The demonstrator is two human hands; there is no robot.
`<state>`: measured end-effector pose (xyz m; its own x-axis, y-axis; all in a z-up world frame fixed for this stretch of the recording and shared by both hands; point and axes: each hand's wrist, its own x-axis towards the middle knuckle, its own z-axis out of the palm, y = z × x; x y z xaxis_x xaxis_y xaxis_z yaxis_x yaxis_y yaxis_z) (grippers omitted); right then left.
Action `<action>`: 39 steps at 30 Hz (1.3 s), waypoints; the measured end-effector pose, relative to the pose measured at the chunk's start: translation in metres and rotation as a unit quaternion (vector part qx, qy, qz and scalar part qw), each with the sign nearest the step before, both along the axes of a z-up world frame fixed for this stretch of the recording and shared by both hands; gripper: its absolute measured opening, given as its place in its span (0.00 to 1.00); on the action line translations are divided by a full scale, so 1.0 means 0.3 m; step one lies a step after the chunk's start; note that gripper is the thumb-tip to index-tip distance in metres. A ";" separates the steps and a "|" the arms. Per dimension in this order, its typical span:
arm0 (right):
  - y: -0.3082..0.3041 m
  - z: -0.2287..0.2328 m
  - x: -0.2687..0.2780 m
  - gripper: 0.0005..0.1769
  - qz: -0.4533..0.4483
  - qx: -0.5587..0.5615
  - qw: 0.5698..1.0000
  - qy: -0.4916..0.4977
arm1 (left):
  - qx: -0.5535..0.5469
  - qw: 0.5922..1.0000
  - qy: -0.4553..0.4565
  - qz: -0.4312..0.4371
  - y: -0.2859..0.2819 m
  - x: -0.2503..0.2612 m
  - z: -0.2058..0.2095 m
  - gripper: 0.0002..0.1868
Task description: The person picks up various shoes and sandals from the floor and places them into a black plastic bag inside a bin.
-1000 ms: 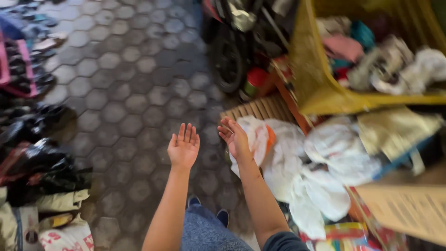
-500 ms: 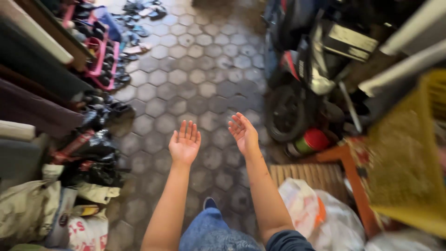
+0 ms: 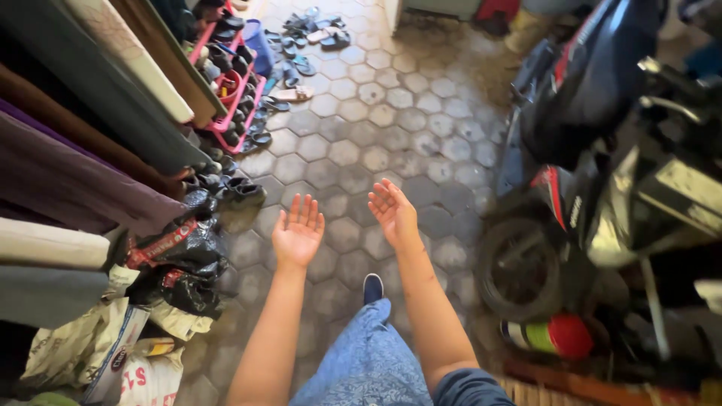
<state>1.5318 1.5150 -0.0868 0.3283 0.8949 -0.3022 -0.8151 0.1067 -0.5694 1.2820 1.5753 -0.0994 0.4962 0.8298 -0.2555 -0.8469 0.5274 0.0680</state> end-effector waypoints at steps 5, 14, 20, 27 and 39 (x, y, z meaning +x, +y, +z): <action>0.401 -0.010 0.134 0.18 0.045 0.009 0.999 0.016 | 0.022 0.999 -0.002 0.035 0.343 0.122 -0.017 0.25; 1.076 0.040 0.374 0.19 0.116 0.031 0.993 -0.008 | 0.052 0.997 -0.023 0.059 0.911 0.418 0.051 0.25; 1.461 0.031 0.407 0.19 0.160 0.038 0.986 0.002 | 0.061 0.995 -0.012 0.078 1.256 0.470 0.034 0.26; 1.965 -0.026 0.418 0.19 0.177 0.016 0.984 -0.009 | 0.048 0.993 0.013 0.102 1.744 0.501 -0.025 0.26; 2.877 -0.017 0.396 0.19 0.208 0.035 0.978 0.003 | 0.039 0.990 0.037 0.127 2.621 0.492 0.035 0.24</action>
